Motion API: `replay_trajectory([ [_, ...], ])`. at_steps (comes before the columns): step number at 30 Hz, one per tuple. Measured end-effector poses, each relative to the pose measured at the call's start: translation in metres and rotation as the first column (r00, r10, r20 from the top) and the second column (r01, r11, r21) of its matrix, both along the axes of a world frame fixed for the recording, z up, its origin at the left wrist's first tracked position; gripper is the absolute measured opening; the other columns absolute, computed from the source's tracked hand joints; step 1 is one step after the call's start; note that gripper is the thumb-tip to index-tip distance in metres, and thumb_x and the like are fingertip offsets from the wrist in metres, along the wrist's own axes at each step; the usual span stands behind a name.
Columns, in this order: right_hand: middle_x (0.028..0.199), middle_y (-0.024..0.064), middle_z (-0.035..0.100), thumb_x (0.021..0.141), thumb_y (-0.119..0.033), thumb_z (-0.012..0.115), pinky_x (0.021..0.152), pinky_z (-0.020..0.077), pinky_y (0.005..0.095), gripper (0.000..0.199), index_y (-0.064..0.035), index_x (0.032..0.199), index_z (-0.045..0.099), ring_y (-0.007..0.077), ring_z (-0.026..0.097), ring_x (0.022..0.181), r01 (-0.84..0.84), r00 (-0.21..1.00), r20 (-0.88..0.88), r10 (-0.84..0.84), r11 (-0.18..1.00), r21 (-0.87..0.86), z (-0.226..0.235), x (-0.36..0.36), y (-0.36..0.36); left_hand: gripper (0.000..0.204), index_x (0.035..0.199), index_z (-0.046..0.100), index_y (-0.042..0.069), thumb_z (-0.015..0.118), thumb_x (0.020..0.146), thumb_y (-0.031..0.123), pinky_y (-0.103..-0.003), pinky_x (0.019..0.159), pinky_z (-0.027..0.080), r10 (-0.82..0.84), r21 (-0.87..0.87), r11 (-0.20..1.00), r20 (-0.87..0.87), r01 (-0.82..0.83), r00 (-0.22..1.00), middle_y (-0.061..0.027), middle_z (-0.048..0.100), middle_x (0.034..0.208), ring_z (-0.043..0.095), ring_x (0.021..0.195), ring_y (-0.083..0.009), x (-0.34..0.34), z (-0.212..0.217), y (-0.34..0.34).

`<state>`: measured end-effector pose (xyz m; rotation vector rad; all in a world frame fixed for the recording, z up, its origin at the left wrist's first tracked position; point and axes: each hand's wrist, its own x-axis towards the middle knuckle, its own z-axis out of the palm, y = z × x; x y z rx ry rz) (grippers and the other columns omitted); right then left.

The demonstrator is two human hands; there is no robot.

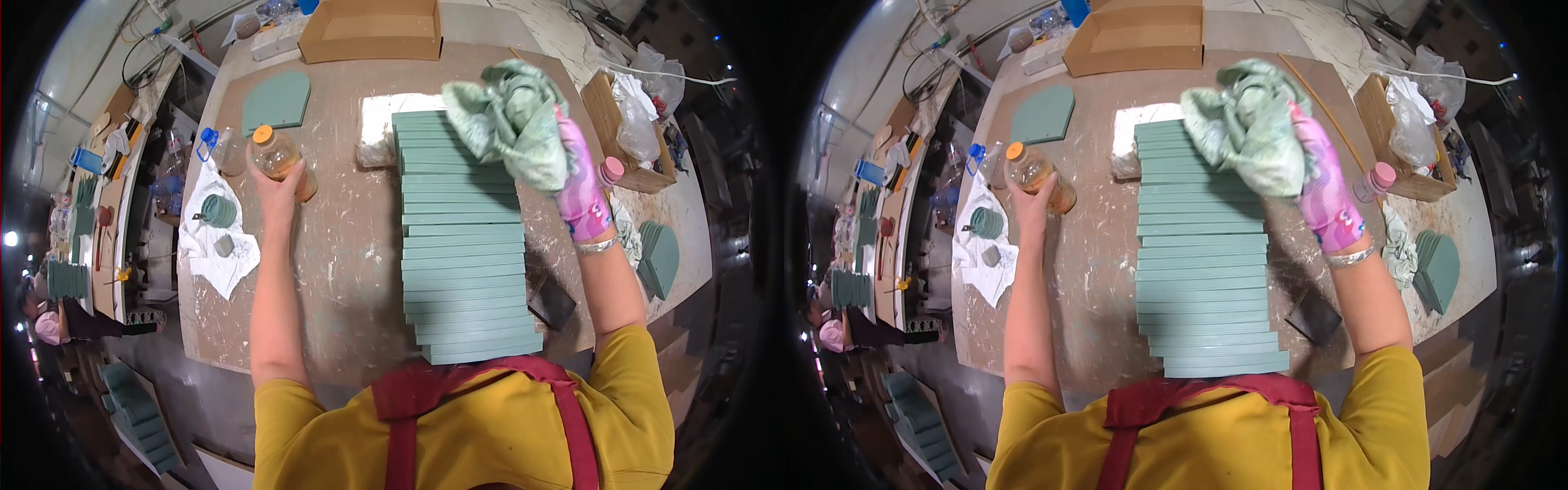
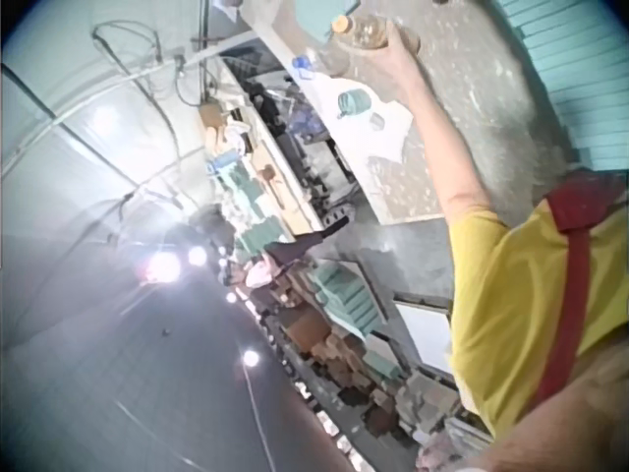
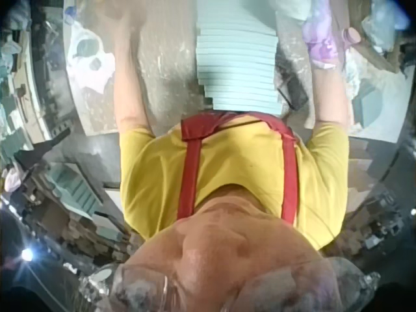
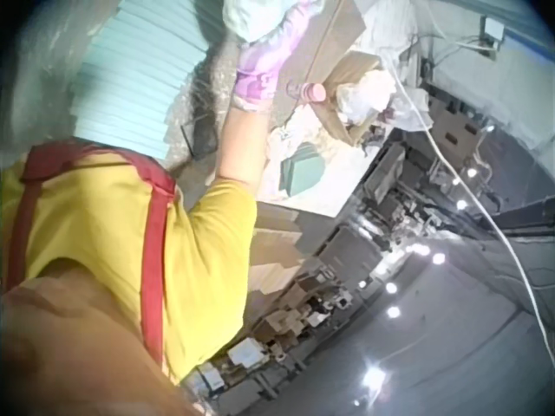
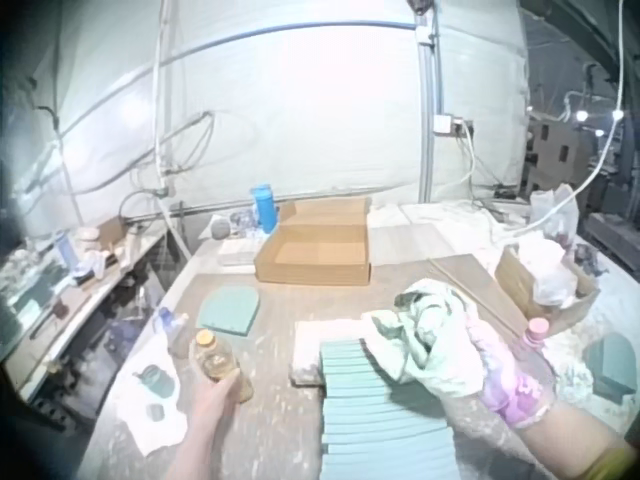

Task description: The person wipes a stack of green wooden slats using a cloth, occasionally applies liquid from a bottle to the cloth, and handles the slats to clean their edges.

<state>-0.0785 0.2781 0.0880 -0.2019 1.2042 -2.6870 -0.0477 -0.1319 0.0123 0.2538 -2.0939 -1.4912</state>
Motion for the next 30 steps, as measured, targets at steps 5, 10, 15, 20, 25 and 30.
replay_trajectory([
  [5,0.118,0.0133,0.058,0.096,-0.019,0.043,0.093,0.0495,0.0396,0.034,-0.0014,0.125,0.048,0.0241,0.059,0.105,-0.202,0.969,0.085,0.234,0.938,-0.282,-0.003,0.012,-0.02,0.078,0.133,0.038,0.002,0.08,0.069,0.018,-0.036,0.097,0.041,-0.092,-0.274,0.959,-0.056,0.073,0.994,-0.0155,0.053,0.121,0.051,0.114,-0.0256,-0.022,0.041,0.026],
  [10,0.126,0.0169,0.052,0.098,-0.022,0.039,0.1,0.0449,0.043,0.041,-0.0002,0.132,0.04,0.0285,0.054,0.113,-0.23,0.971,0.005,0.241,0.933,-0.276,0.022,0.024,-0.052,0.076,0.127,0.048,0.018,0.08,0.059,0.015,-0.04,0.079,0.045,-0.411,-0.848,0.511,-0.099,0.139,0.906,-0.0087,0.054,0.101,0.055,0.094,-0.0286,-0.007,0.142,0.103],
  [15,0.126,0.0161,0.05,0.097,-0.019,0.044,0.102,0.0425,0.0452,0.04,0.0003,0.132,0.038,0.0286,0.053,0.115,-0.186,0.974,0.073,0.216,0.938,-0.293,0.012,0.035,-0.057,0.067,0.124,0.05,0.024,0.075,0.063,0.012,-0.038,0.075,0.043,-0.512,-0.975,0.209,-0.039,0.081,0.858,-0.0044,0.053,0.095,0.055,0.091,-0.0226,-0.011,0.163,0.134],
  [20,0.129,0.0177,0.049,0.098,-0.019,0.042,0.104,0.0388,0.0478,0.039,-0.001,0.133,0.038,0.0326,0.049,0.12,-0.227,0.949,0.099,0.298,0.869,-0.44,0.009,0.034,-0.033,0.069,0.125,0.052,0.023,0.073,0.061,0.005,-0.038,0.075,0.043,-0.484,-0.998,0.009,-0.053,-0.055,0.874,-0.003,0.053,0.093,0.054,0.09,-0.0215,-0.019,0.175,0.132],
  [25,0.128,0.0166,0.051,0.098,-0.019,0.042,0.103,0.0404,0.0478,0.038,-0.0022,0.132,0.04,0.0319,0.051,0.118,-0.16,0.971,0.101,0.217,0.902,-0.401,0.006,0.028,-0.028,0.065,0.12,0.054,0.022,0.073,0.061,0.005,-0.037,0.074,0.042,-0.532,-1.0,-0.003,0.01,0.01,0.846,-0.0031,0.052,0.092,0.055,0.088,-0.0209,-0.001,0.189,0.145],
  [30,0.126,0.0156,0.052,0.098,-0.019,0.043,0.101,0.0422,0.0472,0.037,-0.0025,0.13,0.042,0.0306,0.053,0.116,-0.139,0.982,0.07,0.176,0.92,-0.367,0.01,0.026,-0.032,0.053,0.119,0.055,0.022,0.063,0.069,0.004,-0.036,0.071,0.042,-0.509,-0.992,-0.094,-0.027,-0.087,0.86,-0.0026,0.052,0.09,0.054,0.085,-0.0203,-0.007,0.196,0.132],
])
